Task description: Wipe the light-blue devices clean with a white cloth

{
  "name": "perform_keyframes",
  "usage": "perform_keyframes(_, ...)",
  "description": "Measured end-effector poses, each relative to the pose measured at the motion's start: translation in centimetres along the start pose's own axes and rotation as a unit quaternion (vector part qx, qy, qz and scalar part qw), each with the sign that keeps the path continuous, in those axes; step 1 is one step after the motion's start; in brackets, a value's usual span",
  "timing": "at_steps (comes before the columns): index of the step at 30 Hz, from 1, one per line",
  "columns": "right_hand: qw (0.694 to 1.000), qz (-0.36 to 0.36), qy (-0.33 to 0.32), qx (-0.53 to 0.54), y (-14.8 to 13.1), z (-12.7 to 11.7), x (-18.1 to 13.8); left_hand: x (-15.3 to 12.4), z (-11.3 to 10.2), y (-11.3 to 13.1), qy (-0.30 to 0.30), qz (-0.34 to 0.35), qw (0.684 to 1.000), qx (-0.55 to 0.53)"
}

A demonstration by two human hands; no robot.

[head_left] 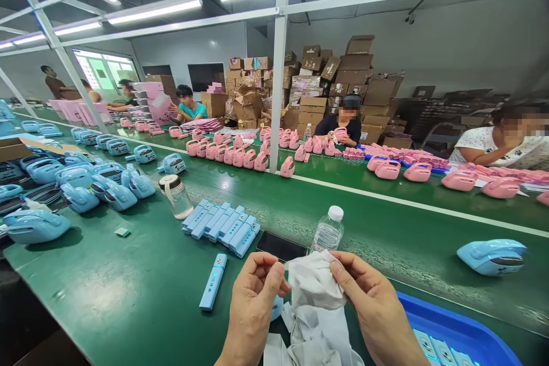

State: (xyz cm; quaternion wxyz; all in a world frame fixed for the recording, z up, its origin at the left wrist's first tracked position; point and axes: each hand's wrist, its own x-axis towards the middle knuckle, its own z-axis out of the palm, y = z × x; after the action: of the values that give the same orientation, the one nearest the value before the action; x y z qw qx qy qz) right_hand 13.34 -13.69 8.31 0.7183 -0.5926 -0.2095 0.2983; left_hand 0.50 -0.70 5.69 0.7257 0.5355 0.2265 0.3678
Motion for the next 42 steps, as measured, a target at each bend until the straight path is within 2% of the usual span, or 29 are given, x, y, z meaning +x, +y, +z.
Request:
perform_keyframes(2,0.999,0.008,-0.028,0.034,-0.4,-0.1,-0.2,-0.2,0.3,-0.2,-0.035,-0.006,0.999,-0.005)
perform_keyframes(5,0.996,0.005,-0.074,0.046,-0.8,0.1,-0.6,-0.5,1.2,-0.2,-0.155,-0.042,0.985,-0.065)
perform_keyframes(7,0.997,-0.008,-0.072,0.020,-0.9,0.0,-0.7,-0.5,1.6,0.1,-0.200,-0.076,0.973,-0.088)
perform_keyframes(12,0.998,-0.036,-0.043,-0.026,-0.9,-0.7,-0.2,-0.4,1.6,1.2,-0.108,-0.081,0.989,-0.066)
perform_keyframes(16,0.997,-0.052,-0.042,-0.037,-0.5,-0.7,0.0,-0.7,1.6,1.2,-0.066,-0.066,0.992,-0.091)
perform_keyframes(18,0.997,-0.048,-0.055,-0.038,-0.6,-0.5,-0.3,-0.8,1.7,1.0,-0.077,-0.042,0.990,-0.109)
perform_keyframes(20,0.995,-0.043,-0.062,-0.064,-0.7,-0.3,-0.7,-0.8,1.8,0.6,-0.093,0.014,0.990,-0.101)
perform_keyframes(22,0.984,-0.102,-0.035,-0.140,-0.7,-0.3,-1.1,-0.7,1.8,0.2,-0.072,0.065,0.994,-0.043)
perform_keyframes(23,0.965,-0.174,-0.015,-0.195,-0.7,-0.4,-1.1,-0.7,1.7,0.0,-0.063,0.060,0.996,-0.016)
perform_keyframes(24,0.929,-0.270,-0.001,-0.253,-0.5,-0.5,-1.2,-0.7,1.8,-0.3,-0.069,0.025,0.997,-0.014)
perform_keyframes(26,0.815,-0.459,-0.016,-0.355,0.0,-0.7,-1.1,-0.7,1.9,-0.5,-0.124,-0.104,0.982,-0.101)
perform_keyframes(27,0.756,-0.523,-0.045,-0.391,0.4,-0.7,-1.0,-0.8,2.1,-0.5,-0.152,-0.155,0.961,-0.172)
perform_keyframes(28,0.712,-0.560,-0.078,-0.416,0.9,-0.6,-1.0,-0.9,2.2,-0.4,-0.163,-0.178,0.941,-0.236)
perform_keyframes(29,0.689,-0.574,-0.102,-0.430,1.3,-0.6,-1.1,-1.0,2.3,-0.2,-0.152,-0.174,0.932,-0.278)
perform_keyframes(30,0.694,-0.567,-0.108,-0.431,1.7,-0.5,-1.3,-1.1,2.4,0.0,-0.126,-0.152,0.935,-0.293)
perform_keyframes(31,0.720,-0.545,-0.099,-0.418,2.0,-0.4,-1.5,-1.1,2.5,0.2,-0.098,-0.127,0.944,-0.290)
perform_keyframes(33,0.810,-0.461,-0.051,-0.359,2.4,-0.3,-1.9,-1.2,2.4,0.6,-0.054,-0.104,0.956,-0.268)
perform_keyframes(35,0.903,-0.322,0.012,-0.285,2.3,-0.2,-2.1,-1.2,2.3,0.8,-0.041,-0.106,0.958,-0.262)
perform_keyframes(36,0.935,-0.253,0.042,-0.246,2.1,-0.1,-2.1,-1.2,2.2,0.9,-0.043,-0.105,0.959,-0.261)
perform_keyframes(37,0.957,-0.196,0.065,-0.206,1.9,0.1,-2.0,-1.2,2.2,0.8,-0.048,-0.103,0.959,-0.261)
perform_keyframes(39,0.981,-0.120,0.081,-0.126,1.7,0.6,-1.7,-1.3,2.4,0.6,-0.061,-0.104,0.958,-0.258)
perform_keyframes(42,0.991,-0.088,0.057,-0.079,1.8,1.5,-1.7,-1.5,2.7,-0.3,-0.072,-0.102,0.967,-0.223)
